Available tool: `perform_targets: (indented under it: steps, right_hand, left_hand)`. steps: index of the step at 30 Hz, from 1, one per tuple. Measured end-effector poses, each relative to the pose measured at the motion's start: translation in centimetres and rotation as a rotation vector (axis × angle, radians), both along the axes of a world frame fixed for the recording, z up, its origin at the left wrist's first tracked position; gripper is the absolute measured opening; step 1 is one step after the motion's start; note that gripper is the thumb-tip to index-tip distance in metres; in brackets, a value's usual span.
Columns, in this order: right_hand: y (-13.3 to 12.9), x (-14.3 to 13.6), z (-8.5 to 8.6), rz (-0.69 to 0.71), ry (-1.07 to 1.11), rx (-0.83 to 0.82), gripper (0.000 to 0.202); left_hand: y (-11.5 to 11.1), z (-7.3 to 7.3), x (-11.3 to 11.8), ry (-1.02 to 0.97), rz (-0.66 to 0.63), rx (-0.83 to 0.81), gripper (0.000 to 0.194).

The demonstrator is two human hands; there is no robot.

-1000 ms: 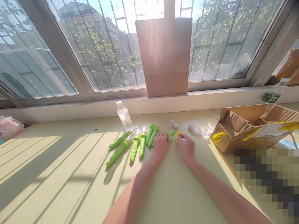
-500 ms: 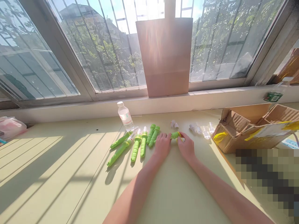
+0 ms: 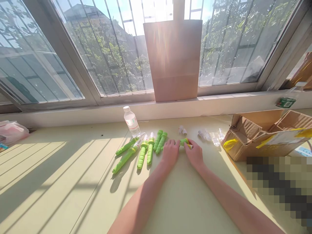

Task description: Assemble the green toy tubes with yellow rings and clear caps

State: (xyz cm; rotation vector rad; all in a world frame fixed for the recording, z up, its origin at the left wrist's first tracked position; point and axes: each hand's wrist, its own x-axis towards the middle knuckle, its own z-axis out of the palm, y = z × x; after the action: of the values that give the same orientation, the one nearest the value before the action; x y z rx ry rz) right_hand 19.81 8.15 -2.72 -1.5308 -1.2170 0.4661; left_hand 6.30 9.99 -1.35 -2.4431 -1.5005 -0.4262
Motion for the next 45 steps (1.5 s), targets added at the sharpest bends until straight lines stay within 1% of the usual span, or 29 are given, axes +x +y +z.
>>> perform_targets:
  steps: [8, 14, 20, 29, 36, 41, 45]
  right_hand:
    - [-0.2, -0.1, 0.4, 0.021, 0.014, 0.001, 0.036]
    - [-0.3, -0.1, 0.6, 0.050, 0.020, -0.023, 0.032]
    - [-0.5, 0.0, 0.8, 0.076, 0.097, -0.032, 0.029]
    - [-0.5, 0.0, 1.0, 0.066, 0.155, -0.020, 0.031]
    - [-0.3, 0.1, 0.8, 0.058, 0.166, -0.027, 0.036]
    - [-0.3, 0.0, 0.9, 0.049, 0.160, -0.024, 0.041]
    - [-0.3, 0.0, 0.8, 0.028, 0.168, -0.019, 0.042]
  left_hand:
    - [-0.2, 0.3, 0.0, 0.025, 0.001, 0.006, 0.028]
    - [0.0, -0.1, -0.2, 0.027, -0.013, 0.051, 0.026]
    - [0.2, -0.5, -0.2, 0.044, -0.017, 0.097, 0.025]
    - [0.4, -0.7, -0.3, 0.033, -0.038, 0.118, 0.026]
    - [0.5, -0.8, -0.4, 0.053, -0.084, 0.193, 0.029]
    - [0.5, -1.0, -0.3, 0.089, -0.096, 0.217, 0.031]
    - [0.4, -1.2, -0.1, 0.076, -0.081, 0.214, 0.029]
